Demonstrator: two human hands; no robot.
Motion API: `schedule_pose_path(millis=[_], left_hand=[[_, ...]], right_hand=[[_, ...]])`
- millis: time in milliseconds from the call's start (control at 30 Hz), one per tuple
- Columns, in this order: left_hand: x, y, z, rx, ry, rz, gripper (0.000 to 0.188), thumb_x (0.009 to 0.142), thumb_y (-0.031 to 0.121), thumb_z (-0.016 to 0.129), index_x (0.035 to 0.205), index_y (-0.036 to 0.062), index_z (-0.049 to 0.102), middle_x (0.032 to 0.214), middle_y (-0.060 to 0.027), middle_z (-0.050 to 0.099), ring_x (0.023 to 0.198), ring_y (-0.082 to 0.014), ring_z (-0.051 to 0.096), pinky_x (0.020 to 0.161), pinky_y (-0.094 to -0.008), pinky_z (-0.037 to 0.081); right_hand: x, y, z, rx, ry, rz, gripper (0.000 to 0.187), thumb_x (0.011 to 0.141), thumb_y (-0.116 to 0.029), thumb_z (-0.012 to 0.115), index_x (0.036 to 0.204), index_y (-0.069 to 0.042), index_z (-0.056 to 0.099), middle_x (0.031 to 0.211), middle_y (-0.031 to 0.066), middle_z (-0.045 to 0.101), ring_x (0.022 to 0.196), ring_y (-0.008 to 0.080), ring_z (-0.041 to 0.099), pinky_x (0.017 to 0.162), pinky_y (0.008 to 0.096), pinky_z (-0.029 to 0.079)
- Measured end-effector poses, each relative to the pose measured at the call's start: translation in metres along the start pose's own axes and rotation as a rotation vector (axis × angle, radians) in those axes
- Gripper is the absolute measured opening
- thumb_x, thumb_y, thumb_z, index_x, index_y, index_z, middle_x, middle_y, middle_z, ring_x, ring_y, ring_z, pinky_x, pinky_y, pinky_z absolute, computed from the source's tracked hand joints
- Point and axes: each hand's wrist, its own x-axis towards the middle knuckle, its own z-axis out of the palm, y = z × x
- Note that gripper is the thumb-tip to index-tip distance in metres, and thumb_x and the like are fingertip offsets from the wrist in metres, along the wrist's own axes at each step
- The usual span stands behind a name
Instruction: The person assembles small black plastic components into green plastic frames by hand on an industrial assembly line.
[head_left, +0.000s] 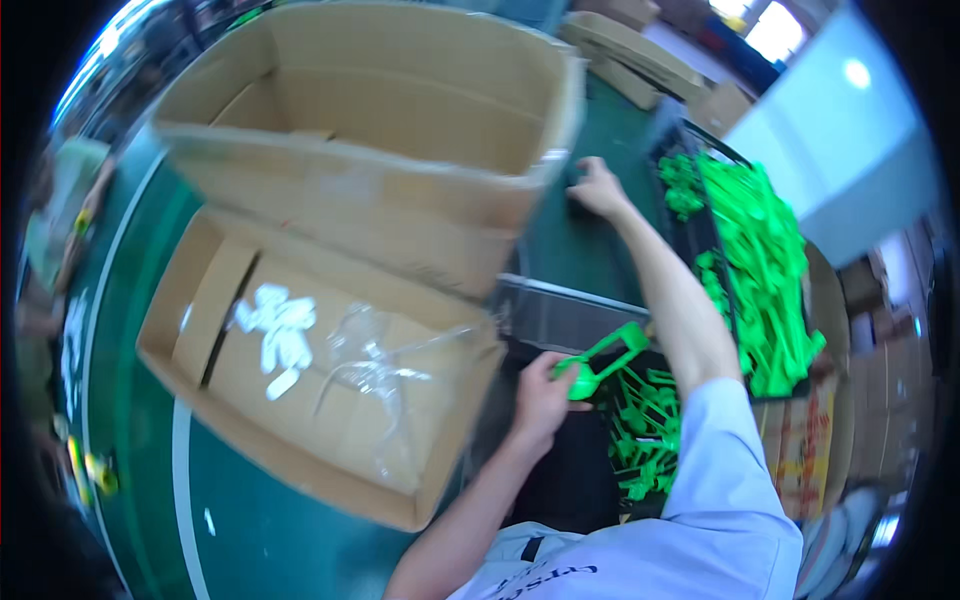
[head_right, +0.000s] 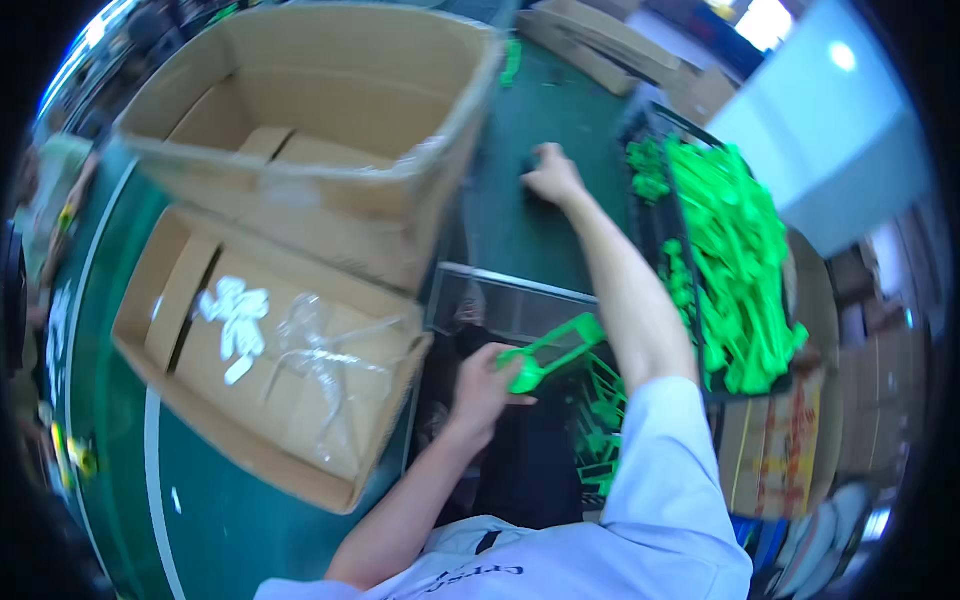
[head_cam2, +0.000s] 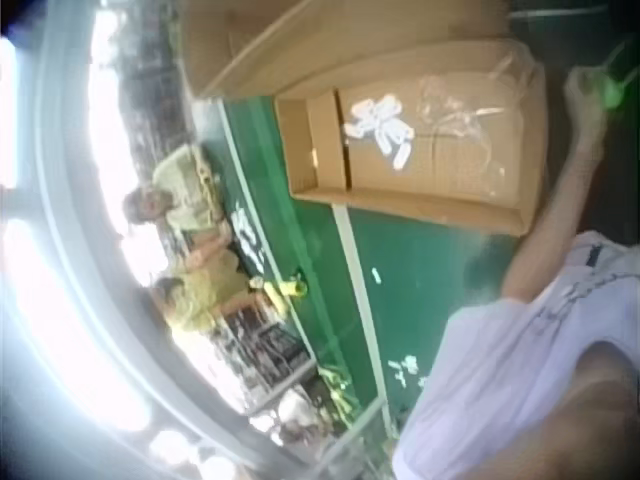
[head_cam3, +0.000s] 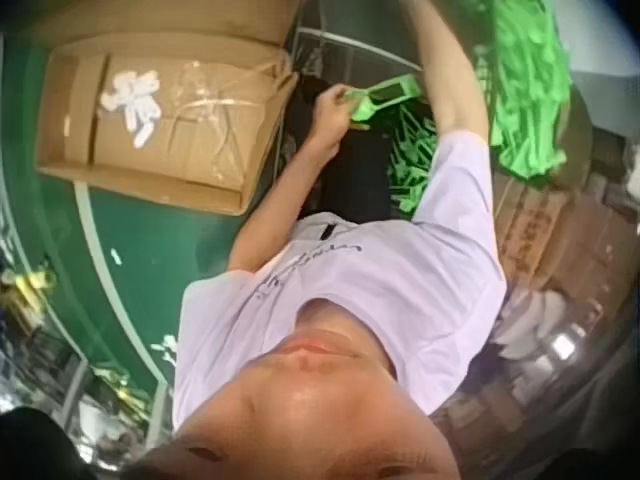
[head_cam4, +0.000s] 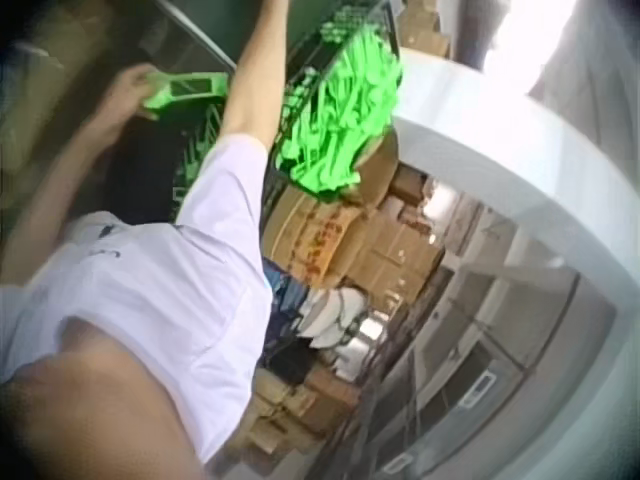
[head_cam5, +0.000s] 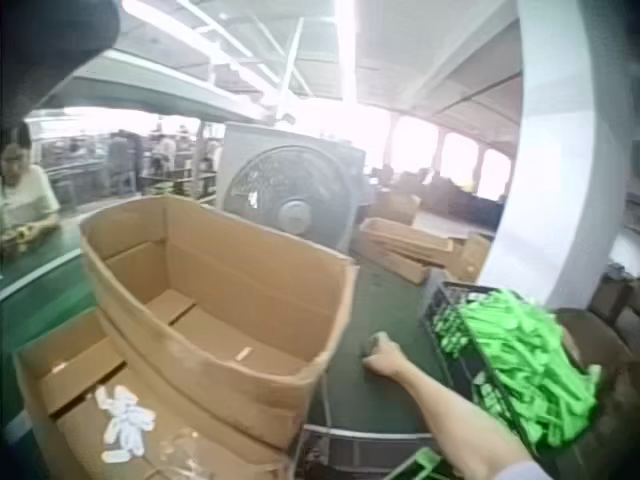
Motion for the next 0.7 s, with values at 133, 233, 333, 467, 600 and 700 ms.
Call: schedule_pose_path(millis=[133,233,333,467,600,700], left_hand=[[0.003,-0.004,0.027,-0.019,-0.121,-0.026,0.013,0.096,0.01,0.055,0.104,0.0005,0.058,0.093,-0.0084,0.061,0.081,-0.0151,0.064,0.063,-0.0308,0.061],[0.002,-0.004,0.029,-0.007,-0.117,-0.024,0.013,0.096,0.01,0.054,0.104,0.0002,0.058,0.093,-0.008,0.061,0.081,-0.0151,0.064,0.063,-0.0307,0.06],[-0.002,-0.006,0.028,-0.011,-0.103,-0.023,0.012,0.096,0.009,0.054,0.103,0.0003,0.058,0.092,-0.0079,0.062,0.081,-0.0152,0.064,0.063,-0.0307,0.06],[-0.005,-0.005,0.027,-0.015,-0.109,-0.022,0.012,0.096,0.009,0.053,0.103,0.0007,0.058,0.093,-0.0081,0.062,0.082,-0.0155,0.064,0.063,-0.0308,0.06],[-0.004,-0.005,0.024,-0.023,-0.104,-0.029,0.012,0.096,0.01,0.053,0.103,0.0008,0.058,0.093,-0.0082,0.062,0.082,-0.0154,0.064,0.063,-0.0306,0.06],[-0.003,-0.003,0.023,-0.036,-0.107,-0.014,0.012,0.096,0.01,0.053,0.102,0.001,0.058,0.093,-0.0083,0.062,0.082,-0.0155,0.064,0.062,-0.0302,0.06]], right_hand=[[-0.002,0.038,-0.053,-0.039,-0.124,0.124,0.048,0.075,-0.022,0.068,0.12,-0.005,0.058,0.116,0.019,0.064,0.113,0.0325,0.059,0.094,0.04,0.047],[-0.023,0.026,-0.054,-0.201,0.004,0.166,0.041,0.08,-0.028,0.065,0.116,-0.009,0.06,0.114,0.017,0.065,0.113,0.032,0.059,0.094,0.0422,0.046],[-0.033,0.016,-0.042,-0.243,0.068,0.197,0.031,0.089,-0.035,0.06,0.107,-0.01,0.061,0.111,0.0168,0.066,0.109,0.0331,0.061,0.091,0.0453,0.046],[-0.038,0.018,-0.029,-0.348,0.208,0.102,0.029,0.087,-0.02,0.056,0.111,-0.002,0.054,0.11,0.0233,0.061,0.102,0.0391,0.062,0.087,0.0482,0.048],[-0.041,0.011,-0.023,-0.383,0.229,0.009,0.029,0.084,-0.011,0.053,0.111,0.001,0.049,0.108,0.0244,0.059,0.097,0.0407,0.062,0.083,0.0495,0.05],[-0.041,0.008,-0.03,-0.41,0.221,-0.075,0.028,0.083,-0.007,0.053,0.11,0.0,0.048,0.106,0.024,0.06,0.096,0.0404,0.063,0.08,0.05,0.051]])
